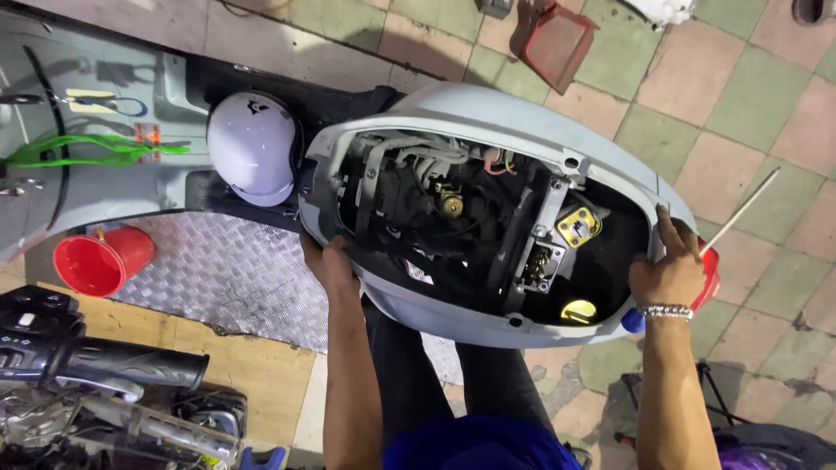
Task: Removing the license plate and body panels of a scooter to perform maintenance.
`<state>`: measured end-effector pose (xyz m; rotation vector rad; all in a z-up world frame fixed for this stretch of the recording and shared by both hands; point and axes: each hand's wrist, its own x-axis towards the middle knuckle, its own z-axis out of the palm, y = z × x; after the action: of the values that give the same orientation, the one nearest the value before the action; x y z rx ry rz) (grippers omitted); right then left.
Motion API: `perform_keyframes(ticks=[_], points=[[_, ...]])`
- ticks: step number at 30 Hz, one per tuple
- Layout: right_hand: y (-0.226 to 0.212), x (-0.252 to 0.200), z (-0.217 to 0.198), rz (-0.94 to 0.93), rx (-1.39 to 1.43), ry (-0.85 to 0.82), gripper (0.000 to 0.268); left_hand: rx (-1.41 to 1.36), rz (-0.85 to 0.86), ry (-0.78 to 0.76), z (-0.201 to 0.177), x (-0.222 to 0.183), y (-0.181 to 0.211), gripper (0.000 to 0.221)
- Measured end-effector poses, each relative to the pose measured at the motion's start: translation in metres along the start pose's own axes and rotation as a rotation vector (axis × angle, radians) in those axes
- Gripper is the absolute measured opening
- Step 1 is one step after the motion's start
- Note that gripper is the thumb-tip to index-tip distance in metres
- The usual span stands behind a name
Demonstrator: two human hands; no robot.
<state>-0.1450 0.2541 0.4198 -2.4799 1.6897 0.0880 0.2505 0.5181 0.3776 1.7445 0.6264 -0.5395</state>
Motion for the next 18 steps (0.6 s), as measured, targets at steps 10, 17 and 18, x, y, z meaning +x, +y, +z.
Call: perform_keyframes(ticks=[10, 17, 18], points=[[-0.043, 0.002, -0.070, -0.127, -0.041, 0.156, 0.084, 0.018, 0.013, -0.020, -0.002, -0.002, 0.062, 0.087], [0.001, -0.025, -0.074, -0.050, 0.093, 0.139, 0.089, 0.052, 0.074, 0.008, -0.015, -0.053, 0.081, 0.094], [0.001, -0.030, -0.083, -0.043, 0.090, 0.137, 0.089, 0.058, 0.072, 0.003, -0.019, -0.065, 0.081, 0.094]])
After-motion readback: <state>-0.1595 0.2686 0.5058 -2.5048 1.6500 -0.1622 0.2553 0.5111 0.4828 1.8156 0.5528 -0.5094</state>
